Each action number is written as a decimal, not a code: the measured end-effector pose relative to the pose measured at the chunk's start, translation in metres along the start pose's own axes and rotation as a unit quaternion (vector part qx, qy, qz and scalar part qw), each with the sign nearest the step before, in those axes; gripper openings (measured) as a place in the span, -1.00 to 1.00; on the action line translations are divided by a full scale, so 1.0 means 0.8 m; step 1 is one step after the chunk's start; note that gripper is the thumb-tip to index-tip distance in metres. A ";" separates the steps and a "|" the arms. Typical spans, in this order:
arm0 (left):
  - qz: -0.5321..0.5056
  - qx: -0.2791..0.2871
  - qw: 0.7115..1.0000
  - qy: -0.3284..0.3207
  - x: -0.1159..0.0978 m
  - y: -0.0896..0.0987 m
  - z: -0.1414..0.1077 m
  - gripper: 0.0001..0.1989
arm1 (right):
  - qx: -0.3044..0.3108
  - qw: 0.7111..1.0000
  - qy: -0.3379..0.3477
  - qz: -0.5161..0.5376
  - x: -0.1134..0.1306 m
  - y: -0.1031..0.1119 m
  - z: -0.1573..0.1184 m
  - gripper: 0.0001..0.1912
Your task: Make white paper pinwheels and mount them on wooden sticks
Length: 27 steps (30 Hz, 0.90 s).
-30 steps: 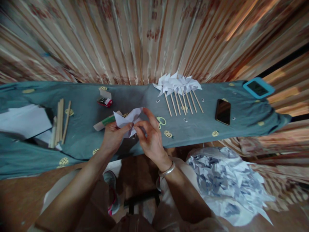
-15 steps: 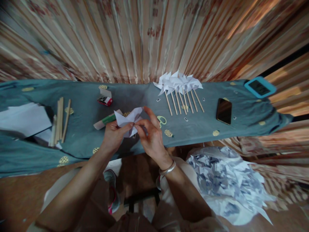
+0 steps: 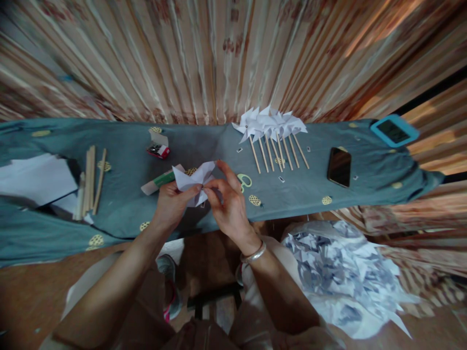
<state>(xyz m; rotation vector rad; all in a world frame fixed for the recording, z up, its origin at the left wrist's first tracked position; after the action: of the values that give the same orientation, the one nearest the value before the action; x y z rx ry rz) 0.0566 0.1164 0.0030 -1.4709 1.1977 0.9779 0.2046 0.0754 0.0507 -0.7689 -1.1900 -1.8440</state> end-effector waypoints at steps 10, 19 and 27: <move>0.000 0.002 1.000 0.002 0.001 -0.002 0.002 -0.81 | 0.002 1.000 -0.002 0.004 -0.002 0.000 0.000 -0.94; 0.016 0.015 1.000 -0.001 0.002 -0.002 0.002 -0.81 | 0.010 1.000 -0.020 0.021 -0.006 0.001 0.001 -0.95; 0.025 0.028 0.999 -0.007 0.000 -0.003 0.002 -0.82 | 0.017 0.995 -0.064 0.072 -0.019 -0.002 0.005 -0.94</move>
<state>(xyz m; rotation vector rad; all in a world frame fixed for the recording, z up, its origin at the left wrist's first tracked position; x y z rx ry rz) 0.0591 0.1182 0.0028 -1.3942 1.2465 0.9794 0.2113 0.0841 0.0395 -0.9408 -1.2092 -1.6730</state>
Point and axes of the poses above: each hand's wrist, its own z-axis towards the middle knuckle, its own y-axis out of the back of the hand, x = y × z, the point moved 8 cm from there along z, towards the middle knuckle, and after that the axes turned 1 degree about x, right-handed, at the moved point
